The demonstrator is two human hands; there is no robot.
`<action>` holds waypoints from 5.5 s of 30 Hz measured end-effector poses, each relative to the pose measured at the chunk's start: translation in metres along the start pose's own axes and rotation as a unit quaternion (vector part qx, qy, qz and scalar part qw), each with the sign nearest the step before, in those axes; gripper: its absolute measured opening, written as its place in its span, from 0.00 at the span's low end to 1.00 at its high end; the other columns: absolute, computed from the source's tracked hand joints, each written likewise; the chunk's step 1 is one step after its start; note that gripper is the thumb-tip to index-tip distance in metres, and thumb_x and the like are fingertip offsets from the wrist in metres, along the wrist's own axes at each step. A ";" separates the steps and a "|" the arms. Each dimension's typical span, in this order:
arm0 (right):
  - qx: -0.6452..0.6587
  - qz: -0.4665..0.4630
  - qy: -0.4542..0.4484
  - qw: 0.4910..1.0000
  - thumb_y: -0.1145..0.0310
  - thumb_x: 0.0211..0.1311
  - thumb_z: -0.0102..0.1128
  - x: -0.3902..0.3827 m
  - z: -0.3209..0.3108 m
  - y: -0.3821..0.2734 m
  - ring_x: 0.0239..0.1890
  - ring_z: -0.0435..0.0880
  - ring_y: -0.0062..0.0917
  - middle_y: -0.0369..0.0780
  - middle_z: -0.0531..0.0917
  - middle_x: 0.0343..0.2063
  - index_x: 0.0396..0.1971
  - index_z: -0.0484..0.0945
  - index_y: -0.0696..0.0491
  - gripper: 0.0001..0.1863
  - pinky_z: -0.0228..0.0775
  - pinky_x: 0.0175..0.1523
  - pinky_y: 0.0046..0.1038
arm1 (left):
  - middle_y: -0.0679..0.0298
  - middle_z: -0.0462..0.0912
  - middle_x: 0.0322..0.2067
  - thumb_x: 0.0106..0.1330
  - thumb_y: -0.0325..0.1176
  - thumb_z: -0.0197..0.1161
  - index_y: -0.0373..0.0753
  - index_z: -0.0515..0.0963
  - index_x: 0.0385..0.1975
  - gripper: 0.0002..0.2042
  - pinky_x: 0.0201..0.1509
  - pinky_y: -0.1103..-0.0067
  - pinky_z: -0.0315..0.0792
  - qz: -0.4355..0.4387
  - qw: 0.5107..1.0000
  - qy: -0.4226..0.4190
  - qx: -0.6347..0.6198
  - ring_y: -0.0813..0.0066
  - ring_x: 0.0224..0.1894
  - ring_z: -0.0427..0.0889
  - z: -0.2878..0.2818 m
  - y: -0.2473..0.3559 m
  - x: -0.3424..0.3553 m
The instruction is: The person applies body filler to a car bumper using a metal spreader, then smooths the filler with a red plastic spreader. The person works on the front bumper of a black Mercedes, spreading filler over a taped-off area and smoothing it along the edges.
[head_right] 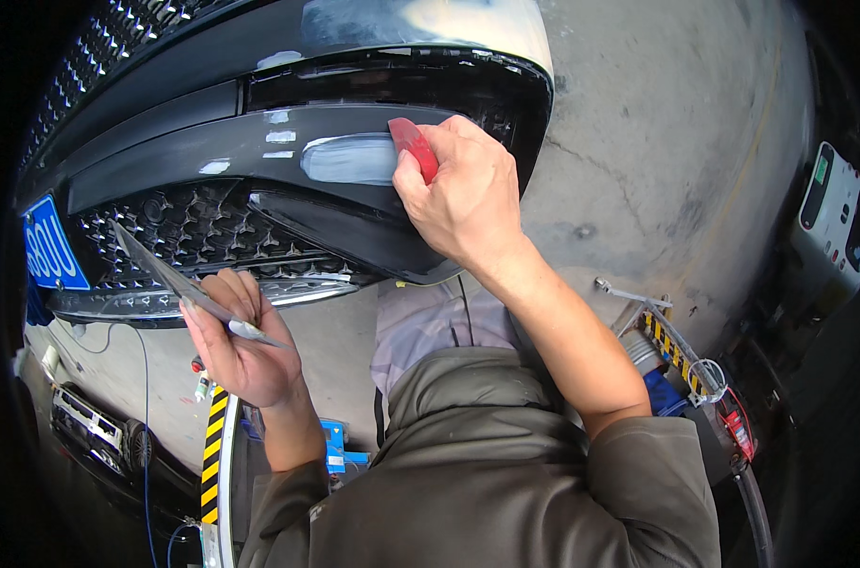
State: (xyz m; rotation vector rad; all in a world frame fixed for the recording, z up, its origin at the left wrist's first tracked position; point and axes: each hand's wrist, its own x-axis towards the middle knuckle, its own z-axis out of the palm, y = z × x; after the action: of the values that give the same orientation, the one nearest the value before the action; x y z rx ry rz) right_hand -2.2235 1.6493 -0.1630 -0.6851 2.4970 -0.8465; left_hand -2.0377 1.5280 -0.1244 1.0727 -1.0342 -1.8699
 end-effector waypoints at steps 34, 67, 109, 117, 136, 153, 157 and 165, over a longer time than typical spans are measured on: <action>0.076 -0.343 0.041 0.935 0.68 0.36 0.66 -0.120 -0.142 0.034 0.35 0.77 0.28 0.35 0.83 0.35 0.40 0.89 0.53 0.24 0.67 0.39 0.31 | 0.60 0.80 0.47 0.79 0.27 0.51 0.32 0.70 0.54 0.10 0.56 0.81 0.71 0.073 0.977 -0.130 0.156 0.81 0.47 0.78 0.085 -0.007 -0.104; 0.154 0.287 0.133 0.936 0.67 0.57 0.63 -0.058 0.020 0.097 0.34 0.85 0.43 0.45 0.86 0.33 0.38 0.88 0.54 0.12 0.77 0.43 0.39 | 0.59 0.65 0.21 0.81 0.42 0.42 0.38 0.61 0.34 0.14 0.24 0.81 0.58 0.107 0.922 -0.207 0.310 0.76 0.19 0.60 -0.037 -0.017 0.047; 0.185 0.234 0.129 0.946 0.69 0.58 0.65 -0.055 0.016 0.149 0.36 0.88 0.39 0.44 0.88 0.34 0.39 0.88 0.54 0.11 0.79 0.45 0.34 | 0.60 0.63 0.18 0.79 0.40 0.43 0.37 0.62 0.32 0.14 0.26 0.78 0.58 0.137 0.922 -0.177 0.316 0.75 0.18 0.59 -0.034 -0.022 0.045; 0.227 0.256 0.067 0.937 0.68 0.57 0.66 -0.055 0.005 0.144 0.35 0.87 0.38 0.43 0.88 0.34 0.39 0.89 0.54 0.11 0.78 0.44 0.33 | 0.59 0.63 0.19 0.78 0.39 0.44 0.38 0.61 0.31 0.14 0.26 0.78 0.57 0.137 0.916 -0.190 0.326 0.74 0.18 0.58 -0.033 -0.022 0.046; 0.196 0.242 0.092 0.946 0.68 0.57 0.67 -0.055 0.015 0.087 0.31 0.86 0.38 0.43 0.87 0.31 0.39 0.89 0.55 0.11 0.77 0.39 0.35 | 0.60 0.63 0.18 0.78 0.40 0.43 0.27 0.67 0.56 0.20 0.21 0.79 0.58 0.185 0.899 -0.218 0.332 0.74 0.18 0.60 -0.050 -0.022 0.051; 0.452 0.315 0.107 0.828 0.67 0.67 0.68 -0.064 -0.018 0.136 0.34 0.86 0.17 0.39 0.89 0.34 0.42 0.85 0.62 0.13 0.79 0.43 0.23 | 0.59 0.64 0.18 0.78 0.43 0.43 0.36 0.63 0.33 0.16 0.20 0.81 0.56 0.146 0.911 -0.192 0.335 0.75 0.15 0.58 -0.033 -0.022 0.047; 0.500 0.334 0.110 0.791 0.68 0.66 0.68 -0.068 -0.019 0.152 0.36 0.86 0.18 0.39 0.89 0.36 0.43 0.84 0.62 0.13 0.79 0.45 0.22 | 0.59 0.64 0.18 0.78 0.42 0.43 0.36 0.63 0.33 0.15 0.21 0.81 0.56 0.138 0.916 -0.195 0.323 0.75 0.16 0.59 -0.034 -0.022 0.046; 0.275 0.295 0.061 0.913 0.66 0.63 0.67 -0.064 -0.011 0.167 0.34 0.87 0.23 0.40 0.90 0.32 0.45 0.86 0.56 0.14 0.78 0.44 0.27 | 0.60 0.62 0.22 0.80 0.40 0.42 0.39 0.59 0.30 0.15 0.30 0.77 0.56 0.123 0.915 -0.210 0.321 0.73 0.23 0.58 -0.035 -0.020 0.046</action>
State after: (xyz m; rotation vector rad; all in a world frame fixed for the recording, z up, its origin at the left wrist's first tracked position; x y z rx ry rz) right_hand -2.2316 1.8065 -0.2493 0.3069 2.1869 -1.2750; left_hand -2.0277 1.4864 -0.1682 0.8294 -2.0339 -1.6133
